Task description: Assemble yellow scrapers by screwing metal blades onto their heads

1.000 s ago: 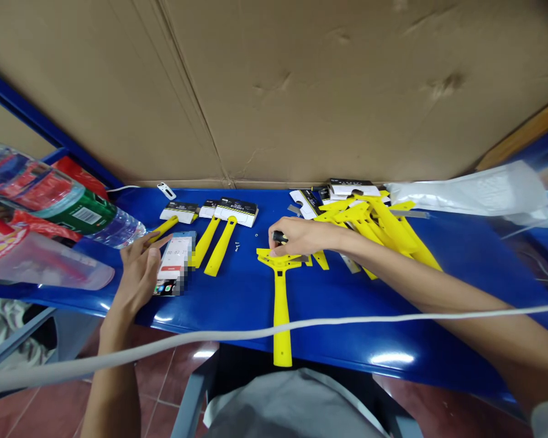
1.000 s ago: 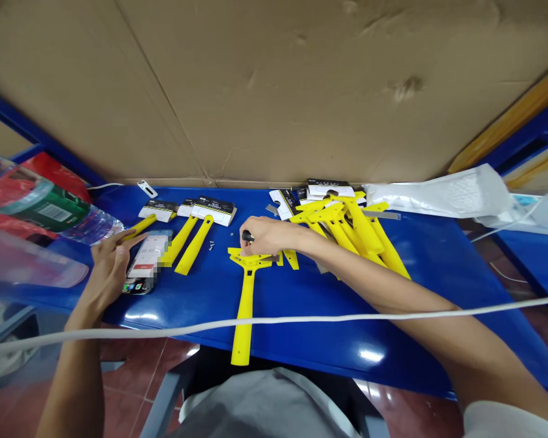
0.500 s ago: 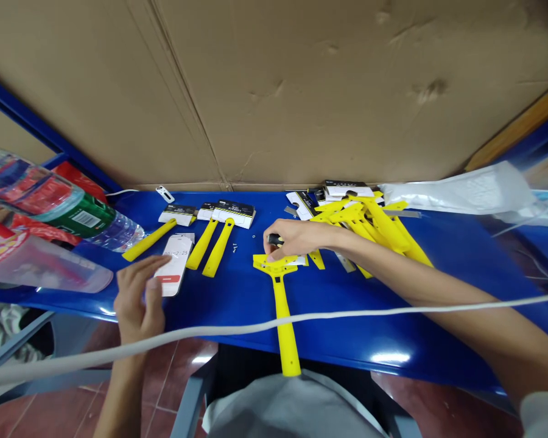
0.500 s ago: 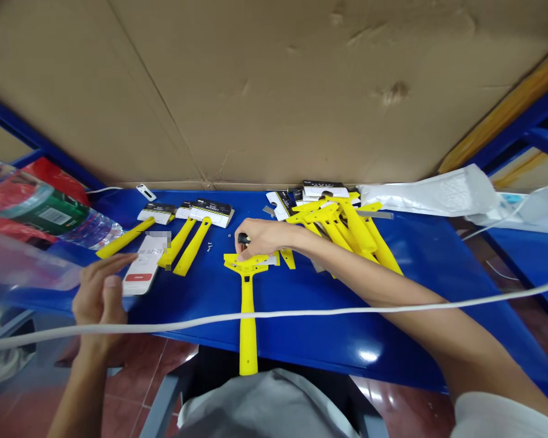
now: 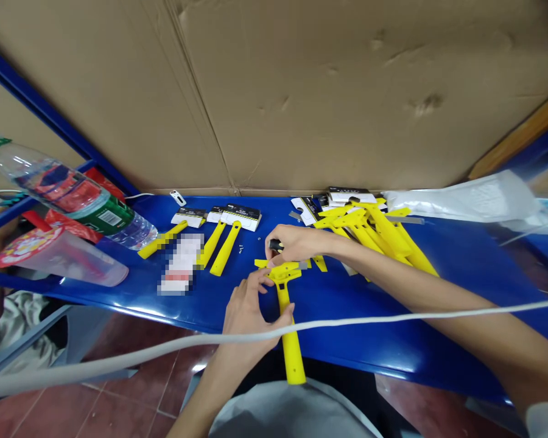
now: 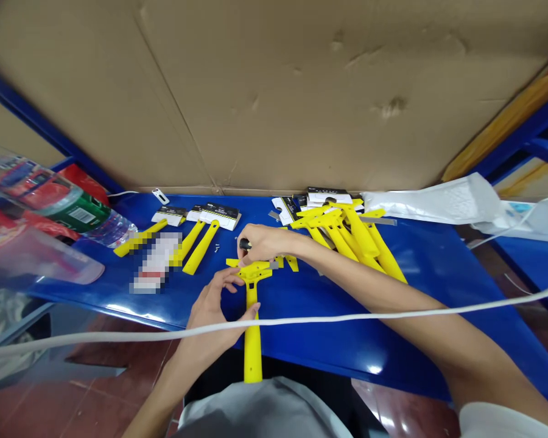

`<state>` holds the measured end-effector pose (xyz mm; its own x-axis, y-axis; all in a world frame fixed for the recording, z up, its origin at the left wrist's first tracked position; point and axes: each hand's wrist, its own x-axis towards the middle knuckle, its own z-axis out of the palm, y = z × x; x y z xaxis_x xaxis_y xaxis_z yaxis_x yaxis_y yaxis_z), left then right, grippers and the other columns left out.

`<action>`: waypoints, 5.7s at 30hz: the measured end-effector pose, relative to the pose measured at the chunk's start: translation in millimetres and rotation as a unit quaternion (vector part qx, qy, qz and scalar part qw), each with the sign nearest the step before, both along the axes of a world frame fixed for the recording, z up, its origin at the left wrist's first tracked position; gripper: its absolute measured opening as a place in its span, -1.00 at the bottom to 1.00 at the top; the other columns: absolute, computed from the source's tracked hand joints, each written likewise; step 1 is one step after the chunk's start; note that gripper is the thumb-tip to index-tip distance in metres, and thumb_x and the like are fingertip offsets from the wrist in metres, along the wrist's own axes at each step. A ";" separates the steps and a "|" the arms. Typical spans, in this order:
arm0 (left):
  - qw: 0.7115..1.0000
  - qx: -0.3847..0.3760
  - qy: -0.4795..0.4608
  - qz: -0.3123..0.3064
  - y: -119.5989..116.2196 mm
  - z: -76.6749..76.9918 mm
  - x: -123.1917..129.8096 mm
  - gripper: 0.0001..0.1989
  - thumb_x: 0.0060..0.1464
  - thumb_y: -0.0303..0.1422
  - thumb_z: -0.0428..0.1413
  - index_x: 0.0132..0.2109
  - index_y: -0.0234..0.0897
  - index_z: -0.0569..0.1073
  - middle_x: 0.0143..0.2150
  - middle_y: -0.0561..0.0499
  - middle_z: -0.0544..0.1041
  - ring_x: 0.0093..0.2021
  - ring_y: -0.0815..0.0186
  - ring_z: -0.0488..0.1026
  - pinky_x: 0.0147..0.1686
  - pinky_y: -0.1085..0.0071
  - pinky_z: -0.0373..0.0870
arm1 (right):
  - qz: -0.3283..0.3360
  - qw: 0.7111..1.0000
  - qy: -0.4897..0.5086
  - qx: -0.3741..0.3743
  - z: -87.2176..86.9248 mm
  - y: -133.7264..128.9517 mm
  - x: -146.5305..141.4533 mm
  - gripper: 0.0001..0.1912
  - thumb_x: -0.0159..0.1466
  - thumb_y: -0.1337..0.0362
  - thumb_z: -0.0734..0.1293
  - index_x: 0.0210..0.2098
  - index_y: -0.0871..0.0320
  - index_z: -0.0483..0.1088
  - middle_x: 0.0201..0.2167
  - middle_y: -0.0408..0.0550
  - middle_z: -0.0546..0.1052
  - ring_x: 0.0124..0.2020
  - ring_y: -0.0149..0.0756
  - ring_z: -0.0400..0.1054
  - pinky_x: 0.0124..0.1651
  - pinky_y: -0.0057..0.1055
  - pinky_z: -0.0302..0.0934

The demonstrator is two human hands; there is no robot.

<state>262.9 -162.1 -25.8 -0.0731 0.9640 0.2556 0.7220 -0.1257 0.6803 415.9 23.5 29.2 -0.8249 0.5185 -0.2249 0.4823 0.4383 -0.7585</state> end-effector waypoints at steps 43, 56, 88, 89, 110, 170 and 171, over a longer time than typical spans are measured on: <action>0.855 -0.108 -0.487 -0.144 124.7 42.0 -17.3 -0.54 0.04 -0.32 0.48 0.11 -0.23 0.72 0.02 -0.13 0.74 -0.14 0.17 0.67 -0.24 0.34 0.66 | -0.235 0.920 0.304 -0.082 24.4 20.2 14.8 -0.58 0.07 0.03 0.69 -0.27 0.15 0.57 -0.41 -0.22 0.52 -0.62 -0.55 0.20 -0.66 -0.49 0.11; 0.854 -0.028 -0.511 -0.095 120.5 44.0 -17.4 -0.44 0.03 -0.36 0.49 0.20 -0.22 0.67 0.13 -0.13 0.71 0.11 0.03 0.66 -0.02 0.23 0.71 | -0.163 0.961 0.223 0.022 36.7 19.9 27.8 -0.65 0.34 -0.08 0.50 -0.19 0.08 0.67 -0.43 -0.20 0.53 -0.69 -0.54 0.17 -0.67 -0.46 0.02; 0.846 0.067 -0.524 -0.073 120.7 48.1 -25.2 -0.42 0.16 -0.30 0.44 0.32 -0.14 0.59 0.09 -0.08 0.73 -0.01 0.19 0.69 0.04 0.29 0.67 | -0.191 0.943 0.227 0.151 48.7 20.5 34.4 -0.71 0.44 0.04 0.41 -0.19 0.15 0.58 -0.31 -0.10 0.64 -0.46 -0.40 0.41 -0.33 -0.39 0.22; 0.843 0.084 -0.527 -0.068 120.7 50.5 -26.0 -0.40 0.16 -0.29 0.44 0.33 -0.13 0.58 0.09 -0.08 0.72 0.00 0.20 0.68 0.05 0.29 0.66 | -0.179 0.948 0.207 0.161 50.0 22.5 38.2 -0.74 0.43 0.07 0.41 -0.18 0.15 0.57 -0.28 -0.09 0.66 -0.44 -0.38 0.43 -0.30 -0.37 0.23; 0.816 0.155 -0.557 0.009 136.9 80.4 -82.0 -0.79 0.14 -0.24 0.44 -0.12 -0.12 0.64 0.10 0.04 0.67 0.05 0.25 0.63 -0.08 0.50 0.64 | 0.122 0.977 -0.077 0.156 0.1 14.5 18.2 -0.92 0.38 0.35 0.43 -0.23 0.07 0.60 -0.26 -0.09 0.67 -0.17 -0.22 0.51 -0.18 -0.38 0.17; 0.818 -0.119 -0.561 -0.043 119.4 30.9 -19.3 -0.61 0.01 -0.29 0.52 -0.02 -0.24 0.68 0.02 -0.06 0.65 -0.01 0.18 0.61 -0.06 0.21 0.74 | -0.110 0.988 0.090 0.062 35.5 24.4 28.6 -0.75 0.24 0.13 0.52 -0.18 0.15 0.61 -0.31 -0.08 0.64 -0.51 -0.40 0.38 -0.42 -0.40 0.21; 0.820 -0.113 -0.559 -0.051 119.8 30.8 -19.5 -0.62 0.01 -0.30 0.52 -0.02 -0.24 0.68 0.03 -0.05 0.65 0.00 0.19 0.61 -0.03 0.21 0.74 | -0.114 0.988 0.089 0.059 36.2 23.4 28.4 -0.76 0.24 0.14 0.51 -0.18 0.15 0.60 -0.30 -0.08 0.64 -0.53 -0.39 0.39 -0.42 -0.39 0.22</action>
